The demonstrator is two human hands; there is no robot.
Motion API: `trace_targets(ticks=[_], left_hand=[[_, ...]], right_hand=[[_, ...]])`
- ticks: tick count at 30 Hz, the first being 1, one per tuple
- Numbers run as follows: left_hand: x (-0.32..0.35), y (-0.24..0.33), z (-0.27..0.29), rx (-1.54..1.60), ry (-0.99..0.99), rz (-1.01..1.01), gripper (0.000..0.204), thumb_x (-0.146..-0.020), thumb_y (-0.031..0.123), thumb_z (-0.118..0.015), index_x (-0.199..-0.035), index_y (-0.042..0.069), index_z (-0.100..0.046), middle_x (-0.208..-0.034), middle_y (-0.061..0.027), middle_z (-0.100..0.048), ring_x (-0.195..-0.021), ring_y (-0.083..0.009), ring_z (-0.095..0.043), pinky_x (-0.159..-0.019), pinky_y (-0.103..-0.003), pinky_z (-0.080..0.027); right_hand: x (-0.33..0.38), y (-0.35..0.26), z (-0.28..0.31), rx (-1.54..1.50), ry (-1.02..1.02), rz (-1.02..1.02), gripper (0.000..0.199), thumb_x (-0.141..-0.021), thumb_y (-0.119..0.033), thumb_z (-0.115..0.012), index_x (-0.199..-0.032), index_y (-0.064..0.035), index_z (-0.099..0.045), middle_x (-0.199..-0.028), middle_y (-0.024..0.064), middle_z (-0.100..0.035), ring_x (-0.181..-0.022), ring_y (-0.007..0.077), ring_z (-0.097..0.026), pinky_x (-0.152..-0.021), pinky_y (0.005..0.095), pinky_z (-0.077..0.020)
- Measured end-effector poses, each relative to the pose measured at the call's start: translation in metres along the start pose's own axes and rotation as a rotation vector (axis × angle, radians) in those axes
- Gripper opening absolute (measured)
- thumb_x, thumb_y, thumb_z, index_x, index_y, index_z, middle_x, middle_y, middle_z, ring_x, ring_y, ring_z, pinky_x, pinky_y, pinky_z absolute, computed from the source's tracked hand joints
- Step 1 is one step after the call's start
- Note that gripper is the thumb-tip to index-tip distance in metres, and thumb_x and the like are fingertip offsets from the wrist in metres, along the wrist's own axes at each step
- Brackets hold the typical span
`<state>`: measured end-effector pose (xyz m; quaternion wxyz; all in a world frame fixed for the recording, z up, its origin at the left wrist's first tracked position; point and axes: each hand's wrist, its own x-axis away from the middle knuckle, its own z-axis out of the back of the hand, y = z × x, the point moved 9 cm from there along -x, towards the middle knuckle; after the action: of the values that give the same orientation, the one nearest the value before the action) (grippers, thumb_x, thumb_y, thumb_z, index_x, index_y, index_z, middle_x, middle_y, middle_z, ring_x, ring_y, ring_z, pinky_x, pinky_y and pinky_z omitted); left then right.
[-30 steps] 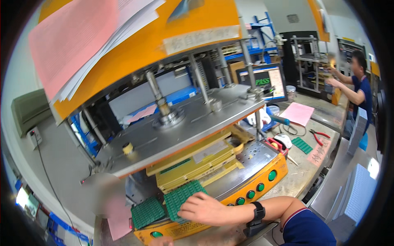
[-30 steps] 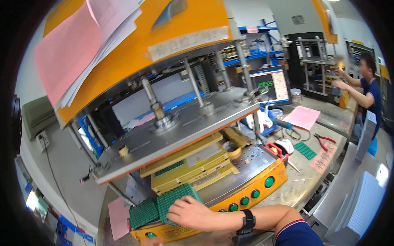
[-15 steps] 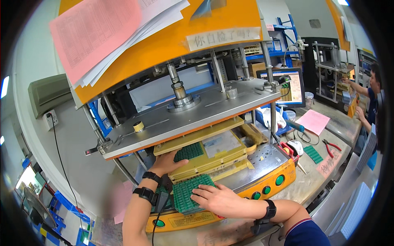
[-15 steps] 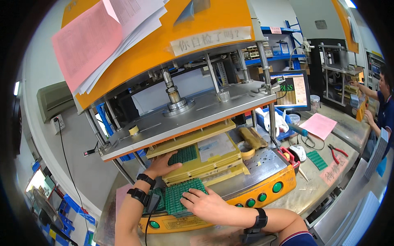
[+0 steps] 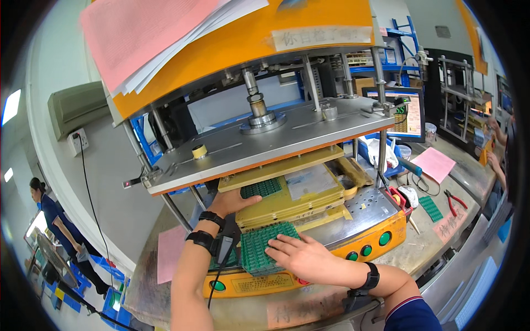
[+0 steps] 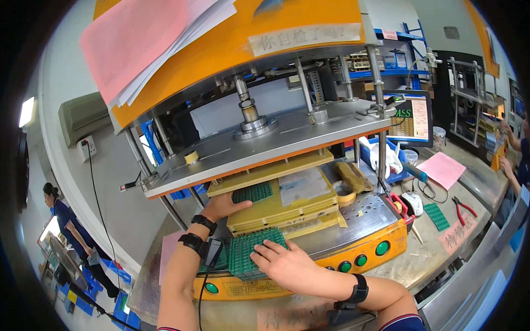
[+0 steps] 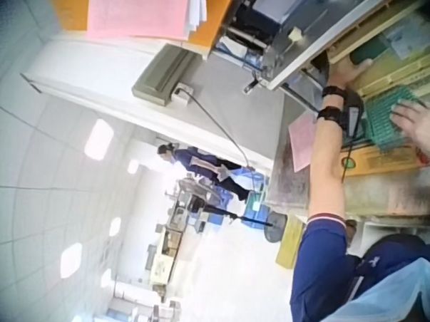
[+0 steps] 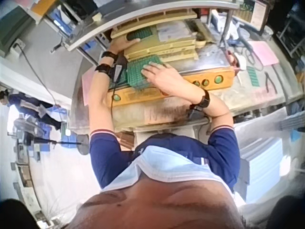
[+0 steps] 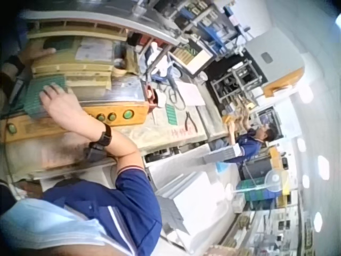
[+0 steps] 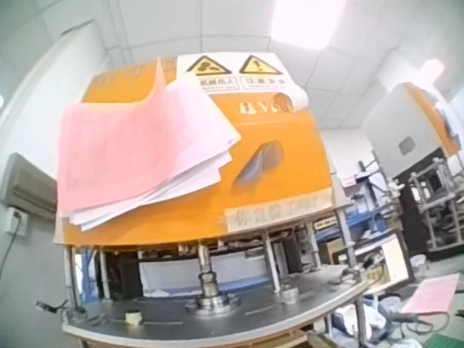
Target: Loading green trays containing components into an industrial press machine.
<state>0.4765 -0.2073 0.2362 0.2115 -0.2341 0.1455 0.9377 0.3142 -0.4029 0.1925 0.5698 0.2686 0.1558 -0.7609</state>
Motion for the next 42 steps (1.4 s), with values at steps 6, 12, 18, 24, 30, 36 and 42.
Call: trace_targets(ticks=[6, 12, 18, 24, 30, 36, 42], left_hand=[[0.114, -0.008, 0.064, 0.015, 0.117, 0.206, 0.071, -0.079, 0.055, -0.072, -0.130, 0.009, -0.058, -0.132, -0.0155, -0.059, -0.124, -0.0343, -0.054, -0.109, -0.051, -0.035], [0.232, -0.001, 0.053, -0.448, -0.221, 0.386, 0.073, -0.084, 0.058, -0.064, -0.139, 0.011, -0.051, -0.146, -0.0147, -0.048, -0.140, -0.0361, -0.037, -0.114, -0.056, -0.027], [0.294, 0.097, 0.031, 0.008, 0.204, 0.196, 0.039, -0.084, 0.027, -0.067, -0.117, 0.007, -0.061, -0.121, -0.0138, -0.062, -0.115, -0.0377, -0.055, -0.098, -0.053, -0.040], [0.332, 0.132, -0.033, -0.044, 0.175, 0.261, 0.021, -0.085, 0.020, -0.070, -0.101, 0.008, -0.066, -0.107, -0.0118, -0.066, -0.107, -0.0342, -0.059, -0.091, -0.045, -0.045], [0.339, 0.113, -0.033, 0.043, 0.237, 0.392, 0.019, -0.085, 0.020, -0.070, -0.099, 0.008, -0.067, -0.106, -0.0130, -0.067, -0.104, -0.0350, -0.060, -0.091, -0.046, -0.046], [0.341, 0.111, -0.037, 0.085, 0.243, 0.407, 0.019, -0.086, 0.021, -0.069, -0.099, 0.008, -0.067, -0.105, -0.0141, -0.068, -0.100, -0.0353, -0.061, -0.088, -0.045, -0.048], [0.340, 0.111, -0.035, 0.075, 0.257, 0.426, 0.018, -0.086, 0.022, -0.069, -0.097, 0.008, -0.068, -0.102, -0.0133, -0.069, -0.098, -0.0348, -0.062, -0.086, -0.044, -0.048]], right_hand=[[-0.004, 0.015, 0.019, -0.014, 0.012, -0.025, 0.039, -0.087, -0.018, -0.062, -0.124, -0.0053, -0.059, -0.132, 0.0136, -0.061, -0.123, 0.0291, -0.058, -0.094, 0.0453, -0.0499], [-0.011, 0.036, 0.032, -0.066, 0.121, -0.117, 0.031, -0.090, -0.019, -0.063, -0.119, -0.0059, -0.063, -0.128, 0.0145, -0.063, -0.123, 0.0295, -0.058, -0.098, 0.0438, -0.0485], [-0.029, 0.087, 0.016, -0.093, 0.196, -0.222, 0.035, -0.093, -0.016, -0.059, -0.126, -0.0046, -0.060, -0.132, 0.0155, -0.060, -0.126, 0.0334, -0.054, -0.103, 0.0428, -0.0459], [-0.076, 0.132, -0.040, -0.026, 0.063, -0.192, 0.039, -0.097, -0.019, -0.055, -0.134, -0.0085, -0.056, -0.143, 0.0118, -0.052, -0.138, 0.0302, -0.042, -0.112, 0.0475, -0.0354], [-0.099, 0.148, -0.074, -0.070, -0.093, -0.233, 0.039, -0.101, -0.025, -0.051, -0.136, -0.0107, -0.055, -0.149, 0.0087, -0.046, -0.142, 0.0278, -0.035, -0.117, 0.0493, -0.0279], [-0.098, 0.151, -0.078, -0.077, -0.130, -0.250, 0.041, -0.101, -0.026, -0.050, -0.139, -0.0126, -0.053, -0.151, 0.0085, -0.044, -0.143, 0.0275, -0.034, -0.118, 0.0504, -0.0250], [-0.100, 0.148, -0.075, -0.070, -0.157, -0.260, 0.041, -0.101, -0.029, -0.049, -0.139, -0.0130, -0.053, -0.151, 0.0085, -0.044, -0.143, 0.0273, -0.034, -0.119, 0.0515, -0.0241]])
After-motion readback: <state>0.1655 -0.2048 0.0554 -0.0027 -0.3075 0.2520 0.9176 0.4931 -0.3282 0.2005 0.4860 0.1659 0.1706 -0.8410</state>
